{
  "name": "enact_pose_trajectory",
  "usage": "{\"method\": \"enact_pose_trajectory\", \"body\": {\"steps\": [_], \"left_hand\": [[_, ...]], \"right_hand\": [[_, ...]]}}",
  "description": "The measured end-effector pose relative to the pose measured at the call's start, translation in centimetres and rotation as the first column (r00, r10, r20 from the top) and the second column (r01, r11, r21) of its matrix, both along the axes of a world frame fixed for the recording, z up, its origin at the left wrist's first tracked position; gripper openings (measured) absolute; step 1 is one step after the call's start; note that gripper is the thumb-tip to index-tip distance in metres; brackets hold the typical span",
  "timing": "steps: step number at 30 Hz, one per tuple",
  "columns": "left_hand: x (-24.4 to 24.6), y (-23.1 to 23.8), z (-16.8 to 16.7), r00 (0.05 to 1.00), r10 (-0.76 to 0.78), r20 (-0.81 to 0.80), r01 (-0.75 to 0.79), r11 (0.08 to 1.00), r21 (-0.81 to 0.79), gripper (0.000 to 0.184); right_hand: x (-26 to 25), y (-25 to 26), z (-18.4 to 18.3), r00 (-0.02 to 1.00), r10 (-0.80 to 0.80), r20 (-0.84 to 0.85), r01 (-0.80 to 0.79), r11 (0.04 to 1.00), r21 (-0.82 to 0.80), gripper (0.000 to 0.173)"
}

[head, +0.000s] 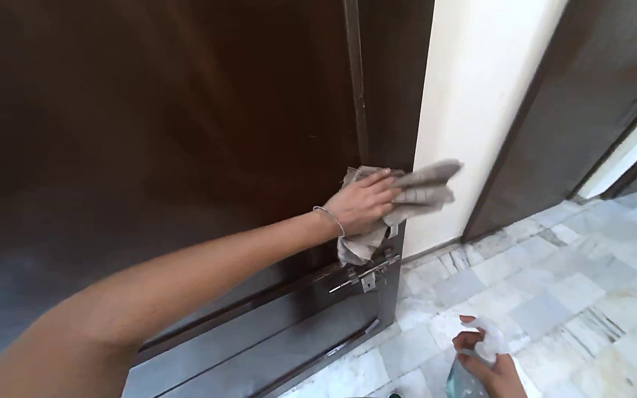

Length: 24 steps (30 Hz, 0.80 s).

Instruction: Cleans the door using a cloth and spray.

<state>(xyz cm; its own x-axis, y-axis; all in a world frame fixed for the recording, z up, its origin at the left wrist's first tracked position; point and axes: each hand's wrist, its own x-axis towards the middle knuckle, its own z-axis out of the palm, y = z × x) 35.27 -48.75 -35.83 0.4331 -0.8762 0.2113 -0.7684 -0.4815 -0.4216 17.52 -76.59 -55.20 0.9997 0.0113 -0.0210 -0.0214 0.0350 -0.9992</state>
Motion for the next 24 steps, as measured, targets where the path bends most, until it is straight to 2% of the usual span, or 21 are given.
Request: {"method": "enact_pose_trajectory", "body": {"steps": [2,4,8,10,13,16,20,22,24], "left_hand": [[-0.1,0.9,-0.1,0.985,0.022,0.169,-0.009,0.997,-0.081,0.033],[-0.7,1.0,-1.1,0.968,0.087,0.234,-0.047,0.984,-0.172,0.027],[-2.6,0.3,-5.1,0.920,0.279,0.274,-0.148,0.898,-0.415,0.019],[-3.5,0.3,-8.2,0.911,0.347,0.223,-0.199,0.844,-0.499,0.019],[-4.1,-0.6,-11.4,0.900,0.399,0.177,-0.247,0.800,-0.546,0.021],[-3.8,-1.2,-12.5,0.886,0.434,0.160,-0.265,0.760,-0.593,0.017],[-2.8,-1.7,-14.6,0.867,0.477,0.146,-0.273,0.698,-0.662,0.022],[-2.5,-1.7,-15.2,0.874,0.461,0.153,-0.248,0.694,-0.676,0.021],[-2.7,-1.2,-15.0,0.892,0.424,0.155,-0.237,0.731,-0.640,0.021]], "right_hand": [[-0.2,-0.1,-0.1,1.000,-0.003,0.001,0.003,1.000,0.009,0.056],[-0.3,-0.2,-0.1,1.000,-0.009,-0.002,0.009,1.000,0.015,0.055],[-0.9,-0.7,-0.3,0.999,-0.042,-0.032,0.043,0.999,0.016,0.055],[-1.2,-0.8,-0.3,0.997,-0.062,-0.052,0.063,0.998,0.010,0.056],[-1.6,-1.1,-0.5,0.995,-0.078,-0.062,0.078,0.997,-0.002,0.054],[-1.8,-1.4,-1.1,0.996,-0.072,-0.055,0.070,0.997,-0.028,0.056],[-1.4,-1.1,-1.3,0.996,-0.063,-0.060,0.062,0.998,-0.023,0.057],[-1.3,-0.8,-1.2,0.997,-0.056,-0.060,0.057,0.998,0.006,0.056],[-1.2,-0.5,-1.0,0.997,-0.045,-0.067,0.046,0.999,0.019,0.056]]}}
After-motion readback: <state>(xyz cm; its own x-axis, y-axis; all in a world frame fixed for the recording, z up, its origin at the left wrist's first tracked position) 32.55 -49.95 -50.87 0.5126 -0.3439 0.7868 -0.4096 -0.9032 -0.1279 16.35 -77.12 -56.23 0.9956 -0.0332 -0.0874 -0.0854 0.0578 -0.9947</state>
